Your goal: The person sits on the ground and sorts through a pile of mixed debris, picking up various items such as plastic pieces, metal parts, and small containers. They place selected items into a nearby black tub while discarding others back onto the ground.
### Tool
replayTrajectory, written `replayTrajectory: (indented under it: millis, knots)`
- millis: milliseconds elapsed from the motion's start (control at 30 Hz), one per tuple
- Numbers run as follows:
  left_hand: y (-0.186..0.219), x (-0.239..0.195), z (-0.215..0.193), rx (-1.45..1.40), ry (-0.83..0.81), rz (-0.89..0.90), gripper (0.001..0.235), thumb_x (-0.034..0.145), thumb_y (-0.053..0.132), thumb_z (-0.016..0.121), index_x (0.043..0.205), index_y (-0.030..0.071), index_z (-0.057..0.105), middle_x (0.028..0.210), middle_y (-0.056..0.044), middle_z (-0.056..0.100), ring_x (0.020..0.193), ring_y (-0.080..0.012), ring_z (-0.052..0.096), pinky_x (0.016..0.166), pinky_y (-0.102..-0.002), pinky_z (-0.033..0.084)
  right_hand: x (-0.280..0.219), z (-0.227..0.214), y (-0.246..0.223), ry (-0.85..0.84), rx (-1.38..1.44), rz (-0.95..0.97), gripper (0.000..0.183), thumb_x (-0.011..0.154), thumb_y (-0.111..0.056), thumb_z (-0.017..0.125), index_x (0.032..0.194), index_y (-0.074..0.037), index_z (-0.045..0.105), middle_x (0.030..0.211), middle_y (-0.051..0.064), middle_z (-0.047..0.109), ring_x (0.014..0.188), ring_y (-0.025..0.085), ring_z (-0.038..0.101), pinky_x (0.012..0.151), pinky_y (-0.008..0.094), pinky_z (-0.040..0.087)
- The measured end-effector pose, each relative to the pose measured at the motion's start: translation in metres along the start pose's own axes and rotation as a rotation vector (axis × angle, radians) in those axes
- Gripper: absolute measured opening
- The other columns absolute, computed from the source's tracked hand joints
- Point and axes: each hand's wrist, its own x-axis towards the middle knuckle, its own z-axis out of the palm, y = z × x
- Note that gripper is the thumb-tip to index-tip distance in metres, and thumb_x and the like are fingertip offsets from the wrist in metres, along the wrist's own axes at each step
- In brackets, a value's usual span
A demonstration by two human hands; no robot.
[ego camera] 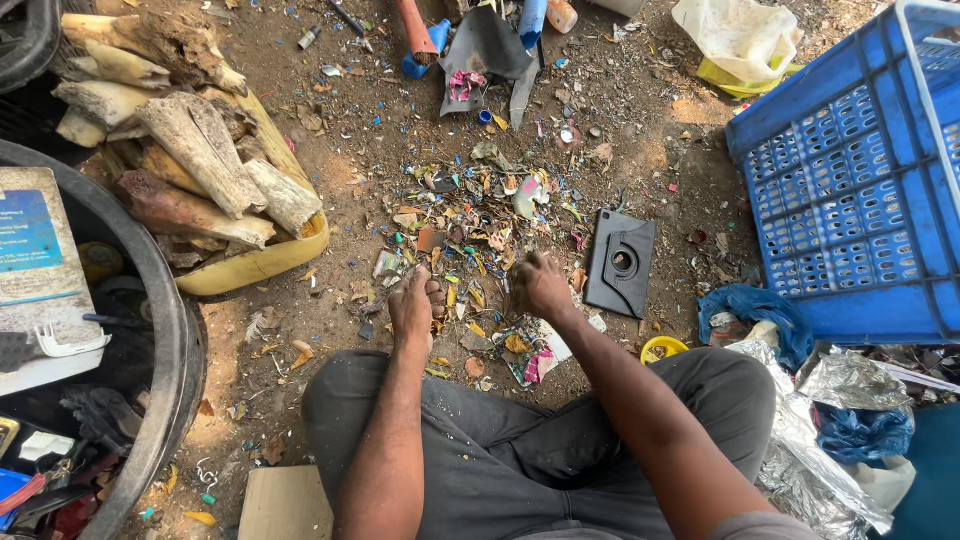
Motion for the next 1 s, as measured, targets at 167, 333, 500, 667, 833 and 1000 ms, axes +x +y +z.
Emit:
replayTrajectory:
  millis: [167,333,500,667,833,1000]
  knots:
    - [-0.013,0.004,0.008,0.046,-0.106,0.009,0.042,0.100,0.034,0.062,0.120,-0.003,0.062,0.089,-0.007,0.068,0.072,-0.0124,0.066,0.054,-0.025,0.055,-0.027,-0.002,0.001,0.013,0.172,0.008,0.029,0.100,-0.023,0.060,0.126,-0.013,0.071,0.127,0.010,0.070,0.118,0.028,0.065,0.110,0.044,0.053]
    - [-0.007,-0.001,0.010,0.027,-0.176,-0.112,0.037,0.098,0.036,0.066,0.115,0.003,0.063,0.087,-0.003,0.064,0.070,-0.0114,0.062,0.052,-0.026,0.052,-0.030,-0.021,-0.024,0.198,0.534,0.071,0.032,0.093,-0.020,0.070,0.123,-0.009,0.072,0.144,0.016,0.057,0.129,0.030,0.055,0.103,0.048,0.051]
    - [-0.004,-0.009,0.006,-0.098,-0.164,-0.310,0.033,0.091,0.036,0.066,0.110,0.009,0.064,0.085,-0.005,0.065,0.068,-0.0176,0.068,0.047,-0.032,0.058,0.002,-0.026,-0.044,0.063,0.669,0.065,0.030,0.101,-0.021,0.060,0.125,-0.009,0.073,0.137,0.014,0.066,0.114,0.026,0.069,0.095,0.041,0.061]
    - [0.002,-0.007,0.001,-0.072,-0.111,-0.180,0.036,0.094,0.036,0.067,0.109,0.003,0.068,0.087,-0.008,0.066,0.066,-0.0174,0.068,0.046,-0.031,0.056,0.078,-0.035,-0.027,0.015,0.356,0.243,0.033,0.101,-0.026,0.065,0.127,-0.007,0.067,0.112,0.015,0.075,0.088,0.023,0.075,0.082,0.039,0.064]
    - [0.003,0.001,0.002,-0.068,-0.055,-0.164,0.034,0.094,0.038,0.066,0.109,0.007,0.068,0.091,-0.005,0.065,0.070,-0.0134,0.068,0.049,-0.030,0.061,0.040,-0.004,-0.035,0.168,0.414,-0.023,0.018,0.102,-0.016,0.062,0.107,-0.002,0.071,0.098,0.011,0.079,0.083,0.020,0.076,0.074,0.038,0.064]
    - [0.006,0.001,0.006,-0.028,-0.079,-0.160,0.039,0.094,0.041,0.065,0.110,0.005,0.069,0.098,-0.006,0.063,0.078,-0.0136,0.065,0.051,-0.028,0.060,-0.016,-0.009,-0.041,-0.012,1.207,0.363,0.031,0.098,0.000,0.053,0.129,0.003,0.058,0.101,0.019,0.073,0.080,0.027,0.074,0.072,0.040,0.065]
